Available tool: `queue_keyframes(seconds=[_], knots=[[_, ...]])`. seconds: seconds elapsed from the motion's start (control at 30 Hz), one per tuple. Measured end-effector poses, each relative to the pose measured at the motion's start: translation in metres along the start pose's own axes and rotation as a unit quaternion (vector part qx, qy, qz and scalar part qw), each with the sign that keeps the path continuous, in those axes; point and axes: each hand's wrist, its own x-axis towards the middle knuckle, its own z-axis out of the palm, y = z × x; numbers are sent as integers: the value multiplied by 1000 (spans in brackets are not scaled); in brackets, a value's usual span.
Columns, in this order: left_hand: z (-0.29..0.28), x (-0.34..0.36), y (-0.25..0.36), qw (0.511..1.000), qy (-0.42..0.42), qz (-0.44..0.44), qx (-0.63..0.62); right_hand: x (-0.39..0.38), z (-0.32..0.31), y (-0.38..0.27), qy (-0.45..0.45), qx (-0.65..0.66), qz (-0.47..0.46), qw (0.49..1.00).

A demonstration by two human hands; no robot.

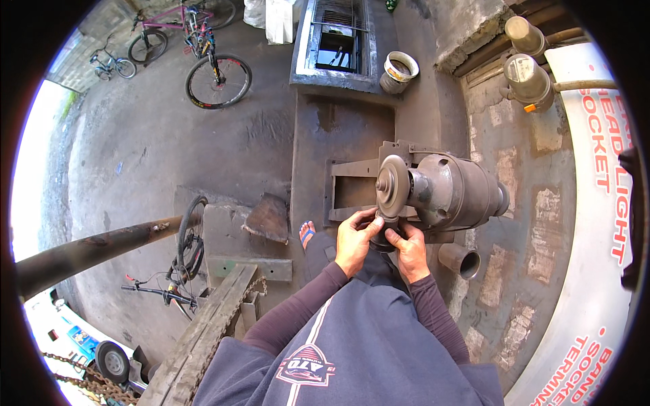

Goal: The person uses a thin metal rod to clean a cylindrical metal part, then moves to a bench grinder to smooth the part's edges. The person repeatedly rotates the part against the grinding wheel and inspects it between passes.

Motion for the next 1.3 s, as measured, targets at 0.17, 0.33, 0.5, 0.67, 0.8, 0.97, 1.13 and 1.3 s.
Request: queue_keyframes(seconds=[0.17,0.33,0.5,0.67,0.8,0.97,1.13,1.3], knots=[[2,6,-15,999,1,33,-13,3,-5,4,6,0,8,1000],[6,0,-8,1000,21,13,-17,5,-4,-2,10,-1,0,1000],[12,-3,1,999,36,-16,-15,5,-7,-4,2,-7,4,1000],[10,0,-7,999,30,8,-42,4,1,-15,1,-8,5,1000],[10,1,-13,999,35,16,-23,4,-4,-11,-1,-4,-3,1000],[11,-1,-2,999,37,1,-24,5,2,-9,4,12,7,1000],[10,0,-5,999,31,-3,-39,6,-2,-10,4,6,10,1000],[12,1,-1,999,43,-4,-8,4,1,-12,6,0,4,1000]])
